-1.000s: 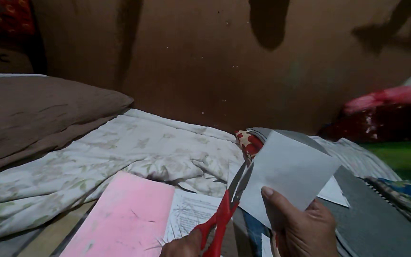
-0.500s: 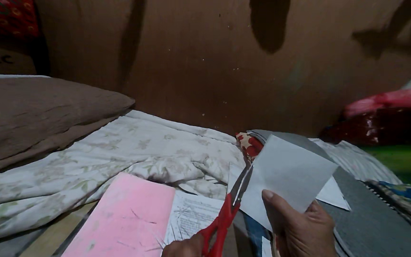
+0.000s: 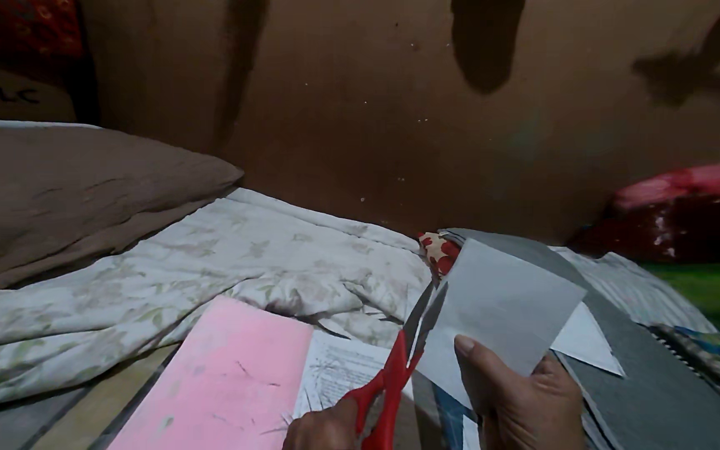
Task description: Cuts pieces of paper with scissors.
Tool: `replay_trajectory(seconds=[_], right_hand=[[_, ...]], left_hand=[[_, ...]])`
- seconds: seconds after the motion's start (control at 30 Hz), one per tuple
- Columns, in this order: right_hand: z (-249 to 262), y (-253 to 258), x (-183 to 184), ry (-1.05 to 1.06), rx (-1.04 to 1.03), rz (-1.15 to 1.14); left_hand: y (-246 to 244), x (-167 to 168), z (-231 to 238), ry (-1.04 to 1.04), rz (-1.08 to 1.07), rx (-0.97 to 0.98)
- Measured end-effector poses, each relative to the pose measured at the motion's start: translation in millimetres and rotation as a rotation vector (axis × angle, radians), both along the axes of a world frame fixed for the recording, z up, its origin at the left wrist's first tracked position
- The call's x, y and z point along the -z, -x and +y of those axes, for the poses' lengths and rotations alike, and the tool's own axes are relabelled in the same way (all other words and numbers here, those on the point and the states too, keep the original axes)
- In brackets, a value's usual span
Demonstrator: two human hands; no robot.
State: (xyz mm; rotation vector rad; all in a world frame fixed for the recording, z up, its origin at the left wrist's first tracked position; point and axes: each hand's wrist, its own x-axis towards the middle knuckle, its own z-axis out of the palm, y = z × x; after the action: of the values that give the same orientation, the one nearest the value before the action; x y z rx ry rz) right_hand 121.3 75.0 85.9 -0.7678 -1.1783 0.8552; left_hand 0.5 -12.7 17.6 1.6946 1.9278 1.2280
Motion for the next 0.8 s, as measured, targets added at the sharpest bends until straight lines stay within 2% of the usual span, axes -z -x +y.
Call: replay_trajectory(seconds=[0.47,0.8], right_hand=[[-2.8,4.8,-1.7,0.044,0.008,0.020],[-6.5,6.3,-0.6,0.063,-0.035,-0.008]], left_hand=[[-2.7,2.5,1.6,-0.013,0.047,0.002],[1.9,-2.4,0.2,0.028,-0.010,-0.006]])
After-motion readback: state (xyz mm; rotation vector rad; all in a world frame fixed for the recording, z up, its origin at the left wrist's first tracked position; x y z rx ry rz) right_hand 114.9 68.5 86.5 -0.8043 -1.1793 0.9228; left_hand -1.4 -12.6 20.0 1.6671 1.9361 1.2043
